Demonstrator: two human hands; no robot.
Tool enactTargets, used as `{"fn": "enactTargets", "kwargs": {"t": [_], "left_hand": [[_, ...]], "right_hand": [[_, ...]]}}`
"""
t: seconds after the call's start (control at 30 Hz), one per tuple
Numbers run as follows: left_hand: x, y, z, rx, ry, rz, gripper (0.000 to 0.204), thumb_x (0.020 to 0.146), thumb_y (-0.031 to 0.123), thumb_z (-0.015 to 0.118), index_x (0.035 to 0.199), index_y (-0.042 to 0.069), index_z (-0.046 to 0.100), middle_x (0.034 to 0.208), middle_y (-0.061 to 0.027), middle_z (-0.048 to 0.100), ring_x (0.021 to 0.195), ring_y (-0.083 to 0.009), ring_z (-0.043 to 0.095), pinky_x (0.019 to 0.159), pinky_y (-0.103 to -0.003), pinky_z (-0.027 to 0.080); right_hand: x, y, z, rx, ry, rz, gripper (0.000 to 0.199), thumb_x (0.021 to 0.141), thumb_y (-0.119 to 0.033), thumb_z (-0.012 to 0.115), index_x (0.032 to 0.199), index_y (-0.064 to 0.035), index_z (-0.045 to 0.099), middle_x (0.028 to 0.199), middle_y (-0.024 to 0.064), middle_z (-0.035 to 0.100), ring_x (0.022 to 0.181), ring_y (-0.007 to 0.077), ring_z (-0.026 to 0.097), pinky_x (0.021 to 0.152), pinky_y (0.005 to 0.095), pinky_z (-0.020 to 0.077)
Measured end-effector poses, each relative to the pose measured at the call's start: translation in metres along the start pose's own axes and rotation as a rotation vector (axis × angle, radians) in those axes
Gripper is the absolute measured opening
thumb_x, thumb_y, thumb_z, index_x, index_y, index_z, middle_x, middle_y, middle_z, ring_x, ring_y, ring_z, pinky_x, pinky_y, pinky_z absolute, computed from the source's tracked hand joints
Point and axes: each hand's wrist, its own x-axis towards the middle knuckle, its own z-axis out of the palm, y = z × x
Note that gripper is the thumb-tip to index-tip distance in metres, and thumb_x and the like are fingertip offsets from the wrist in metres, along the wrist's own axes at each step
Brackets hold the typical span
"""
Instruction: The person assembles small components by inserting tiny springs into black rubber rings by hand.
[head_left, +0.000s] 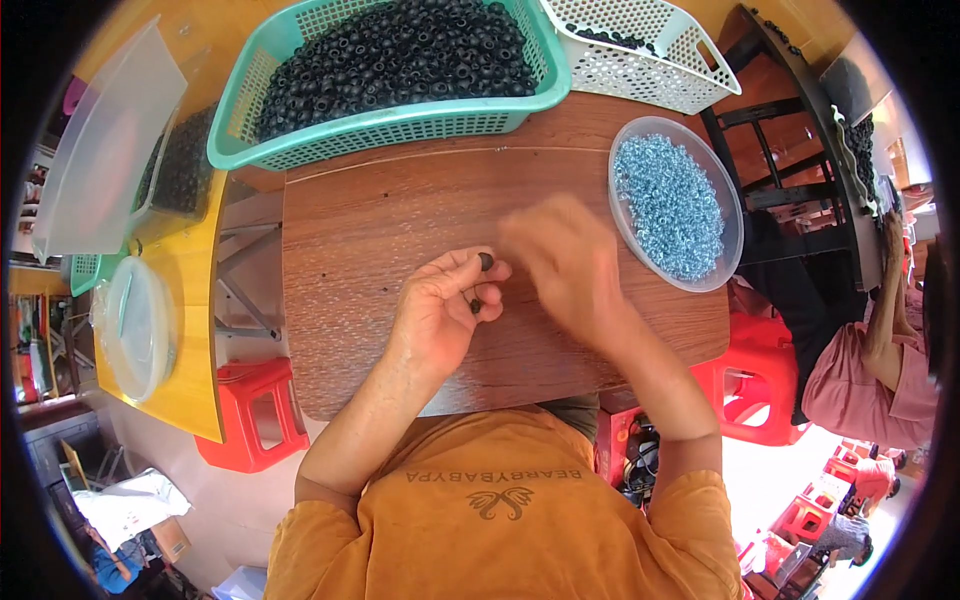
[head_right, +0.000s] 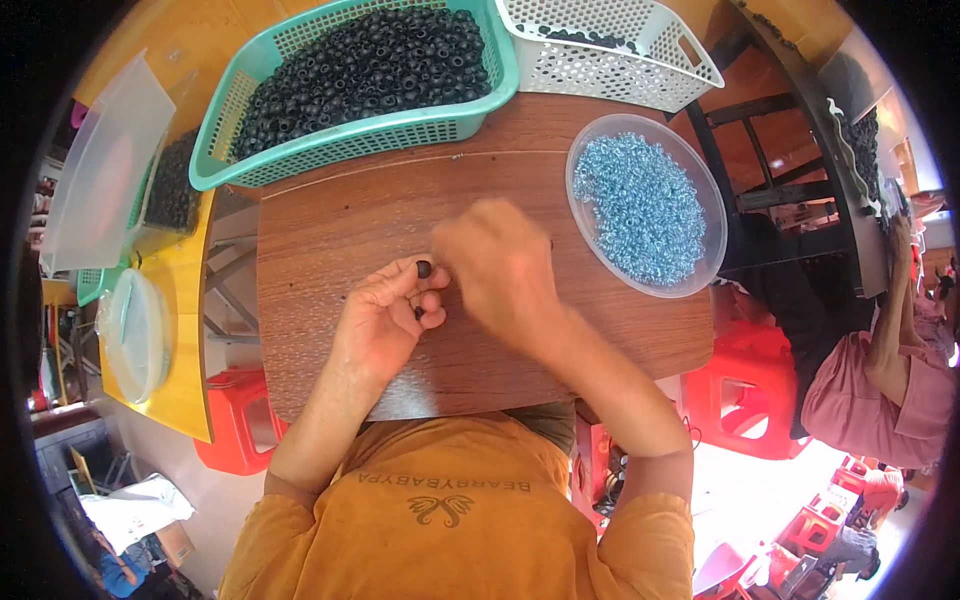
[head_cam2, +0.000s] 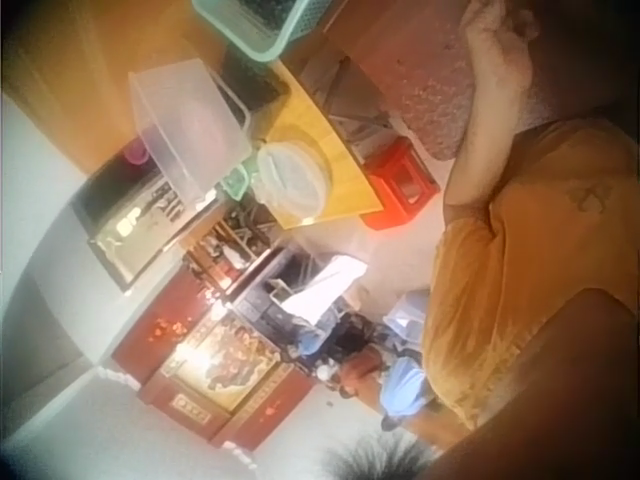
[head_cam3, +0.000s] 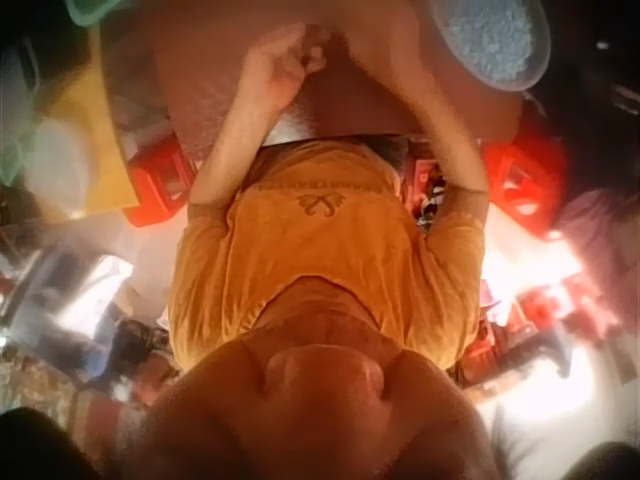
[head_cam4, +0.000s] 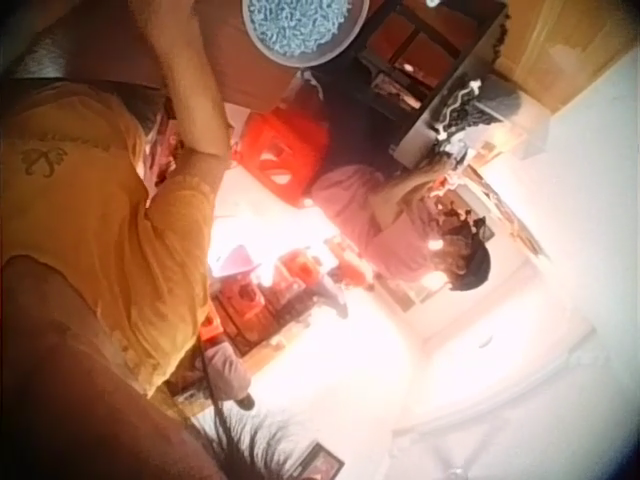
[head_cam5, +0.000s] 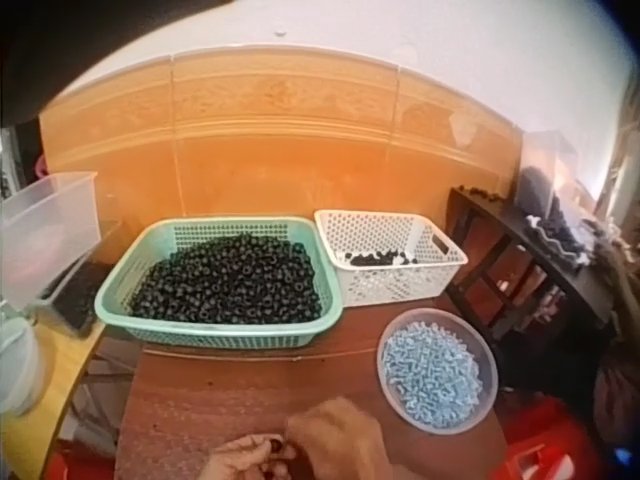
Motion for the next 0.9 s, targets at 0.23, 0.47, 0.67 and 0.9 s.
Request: {"fn": "enactTargets", "kwargs": {"t": [0.23, 0.47, 0.67, 0.9], "left_hand": [[-0.003, 0.007, -0.007, 0.012, -0.026, -0.005, 0.018, 0.088, 0.008, 0.061, 0.104, -0.001, 0.061, 0.093, -0.0139, 0.066, 0.057, -0.0080, 0.049, 0.051, -0.023, 0.035], [-0.002, 0.011, -0.016, 0.000, -0.009, -0.006, 0.018, 0.089, 0.006, 0.060, 0.105, -0.001, 0.061, 0.093, -0.0142, 0.066, 0.056, -0.0077, 0.049, 0.050, -0.022, 0.034], [-0.006, 0.014, -0.011, 0.019, 0.031, 0.020, 0.018, 0.090, 0.007, 0.060, 0.105, -0.001, 0.062, 0.091, -0.0136, 0.066, 0.057, -0.0072, 0.048, 0.051, -0.021, 0.035], [-0.008, 0.009, -0.005, 0.160, 0.002, 0.106, 0.019, 0.087, 0.002, 0.063, 0.105, -0.001, 0.063, 0.087, -0.0104, 0.066, 0.059, -0.0057, 0.048, 0.051, -0.019, 0.034]], "right_hand": [[0.036, 0.080, 0.041, -0.375, -0.051, 0.175, 0.012, 0.073, -0.002, 0.061, 0.083, -0.0055, 0.066, 0.075, 0.0160, 0.060, 0.075, 0.0340, 0.060, 0.062, 0.0444, 0.0478], [0.046, 0.094, 0.056, -0.534, -0.156, 0.083, 0.009, 0.068, 0.000, 0.059, 0.076, -0.0023, 0.063, 0.076, 0.0183, 0.060, 0.074, 0.0339, 0.062, 0.064, 0.0444, 0.0510], [0.038, 0.060, 0.035, -0.245, -0.176, 0.188, 0.010, 0.080, -0.009, 0.063, 0.083, 0.0000, 0.065, 0.080, 0.0159, 0.065, 0.076, 0.0306, 0.064, 0.066, 0.0404, 0.0493], [0.016, -0.015, -0.020, 0.470, -0.371, 0.773, 0.019, 0.081, -0.013, 0.067, 0.083, 0.0055, 0.067, 0.071, 0.0087, 0.067, 0.067, 0.0131, 0.061, 0.061, 0.0275, 0.0481]]}}
